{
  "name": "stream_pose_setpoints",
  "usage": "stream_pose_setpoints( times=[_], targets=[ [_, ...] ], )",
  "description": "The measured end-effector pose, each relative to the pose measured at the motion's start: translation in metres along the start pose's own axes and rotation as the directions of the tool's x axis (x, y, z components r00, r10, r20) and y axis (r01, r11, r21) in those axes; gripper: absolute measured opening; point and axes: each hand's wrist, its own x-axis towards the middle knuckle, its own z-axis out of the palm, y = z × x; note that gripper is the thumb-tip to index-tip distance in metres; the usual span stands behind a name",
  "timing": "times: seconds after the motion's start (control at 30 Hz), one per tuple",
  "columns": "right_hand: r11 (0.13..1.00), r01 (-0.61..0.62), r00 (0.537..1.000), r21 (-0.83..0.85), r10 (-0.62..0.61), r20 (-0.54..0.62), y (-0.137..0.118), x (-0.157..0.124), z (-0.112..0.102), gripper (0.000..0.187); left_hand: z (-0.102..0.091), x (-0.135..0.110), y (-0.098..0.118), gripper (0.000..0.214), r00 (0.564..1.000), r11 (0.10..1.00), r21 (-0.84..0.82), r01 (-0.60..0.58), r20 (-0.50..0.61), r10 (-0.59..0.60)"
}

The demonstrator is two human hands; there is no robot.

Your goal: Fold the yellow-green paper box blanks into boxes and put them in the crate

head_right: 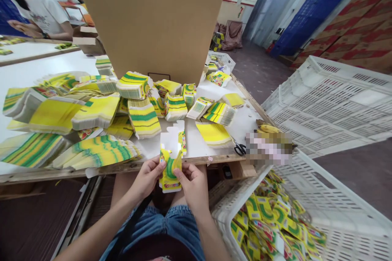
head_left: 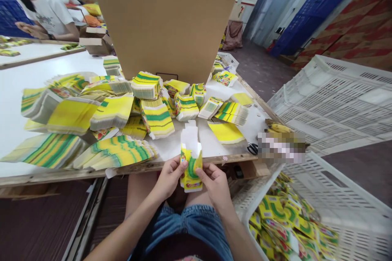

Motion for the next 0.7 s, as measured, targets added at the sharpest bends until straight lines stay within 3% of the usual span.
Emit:
stream_pose_setpoints(
  times=[0.17,0.23,0.33,0.43,0.5,0.53,0.63,0.7],
  targets=[
    [0.98,0.068,0.994,-0.189,-0.083,-0.072,0.003,-0.003,0.001,0.029,0.003,-0.004,0.0,0.044,0.997,0.996,0.089,-0.029,-0.068,0.036],
    [0.975,0.136,0.989,-0.174,-0.144,-0.038,-0.003,-0.004,0.0,0.032,0.002,-0.009,0.006,0.056,0.998,0.991,0.122,-0.052,-0.039,0.057],
    [0.978,0.198,0.976,-0.059,-0.191,0.107,-0.017,-0.004,-0.006,0.051,-0.001,-0.017,0.019,0.061,0.996,0.995,0.095,-0.044,0.082,0.037],
    [0.983,0.18,0.949,-0.036,-0.164,0.268,-0.031,-0.003,-0.016,0.033,-0.005,-0.022,0.029,0.054,0.979,1.0,0.003,0.013,0.205,-0.013],
    [0.97,0.207,0.933,-0.13,-0.156,0.323,-0.038,-0.003,-0.021,0.016,-0.006,-0.025,0.032,0.045,0.959,0.997,-0.035,0.07,0.276,-0.057],
    [0.952,0.24,0.926,-0.189,-0.166,0.34,-0.041,-0.003,-0.023,0.016,-0.007,-0.026,0.032,0.039,0.949,0.995,-0.037,0.093,0.306,-0.078],
    [0.907,0.321,0.917,-0.273,-0.226,0.328,-0.043,-0.003,-0.022,0.024,-0.007,-0.028,0.03,0.039,0.941,0.993,-0.021,0.113,0.323,-0.1],
    [0.933,0.293,0.937,-0.207,-0.237,0.258,-0.041,-0.003,-0.018,0.015,-0.007,-0.028,0.028,0.06,0.954,0.994,-0.015,0.104,0.283,-0.096]
  ],
)
